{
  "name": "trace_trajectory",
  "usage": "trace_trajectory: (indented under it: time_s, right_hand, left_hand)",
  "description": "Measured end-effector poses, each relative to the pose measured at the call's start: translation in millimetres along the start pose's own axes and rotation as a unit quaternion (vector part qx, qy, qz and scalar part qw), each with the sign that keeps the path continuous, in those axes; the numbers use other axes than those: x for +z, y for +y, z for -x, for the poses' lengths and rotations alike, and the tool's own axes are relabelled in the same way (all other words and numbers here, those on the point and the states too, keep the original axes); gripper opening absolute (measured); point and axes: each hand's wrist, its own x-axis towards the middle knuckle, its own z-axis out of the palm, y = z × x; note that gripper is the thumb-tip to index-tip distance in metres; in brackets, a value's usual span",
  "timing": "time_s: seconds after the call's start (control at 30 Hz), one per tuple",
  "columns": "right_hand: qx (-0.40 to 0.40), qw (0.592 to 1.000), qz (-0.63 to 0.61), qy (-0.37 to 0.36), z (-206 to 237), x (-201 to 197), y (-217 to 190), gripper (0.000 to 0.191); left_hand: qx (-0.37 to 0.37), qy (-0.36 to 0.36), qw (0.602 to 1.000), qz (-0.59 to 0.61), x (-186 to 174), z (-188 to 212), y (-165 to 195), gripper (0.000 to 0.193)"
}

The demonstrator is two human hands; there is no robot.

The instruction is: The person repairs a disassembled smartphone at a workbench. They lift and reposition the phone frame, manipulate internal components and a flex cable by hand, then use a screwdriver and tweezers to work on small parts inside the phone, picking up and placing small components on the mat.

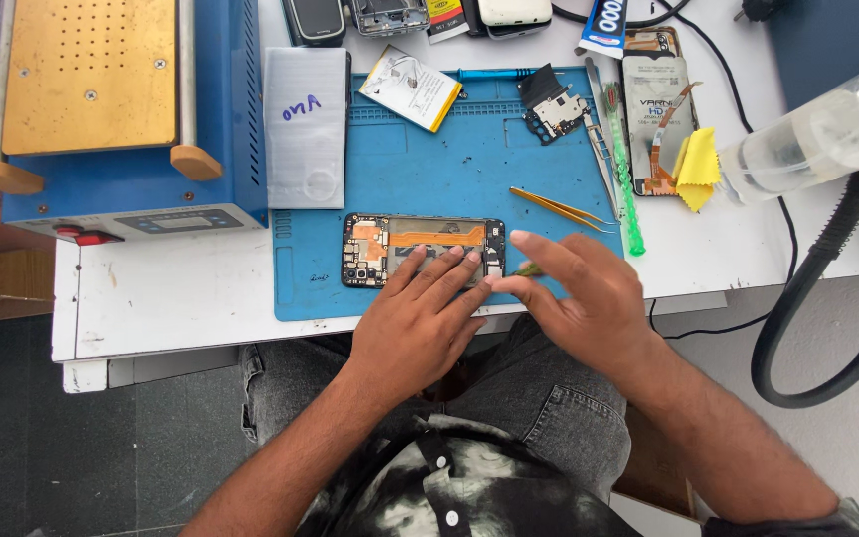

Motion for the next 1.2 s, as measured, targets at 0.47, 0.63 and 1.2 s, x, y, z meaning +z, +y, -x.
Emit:
trace_trajectory:
  time_s: [0.47,0.63,1.2]
  right_hand:
    - [-0.047,0.998,0.051,-0.002,8.1,8.6,9.2,0.068]
    - [-0.031,0.999,-0.003,-0.021,-0.7,2.5,-6.0,0.062]
    - [-0.023,0.999,-0.015,-0.017,-4.2,-5.8,-18.6,0.06]
  left_hand:
    - [0.0,0.006,1.0,0.004,-0.3,-0.2,1.0,0.044]
    - [-0.001,0.002,1.0,0.003,-0.2,-0.9,0.6,0.044]
    - [0.003,0.003,1.0,0.018,-0.1,-2.0,-1.0,0.045]
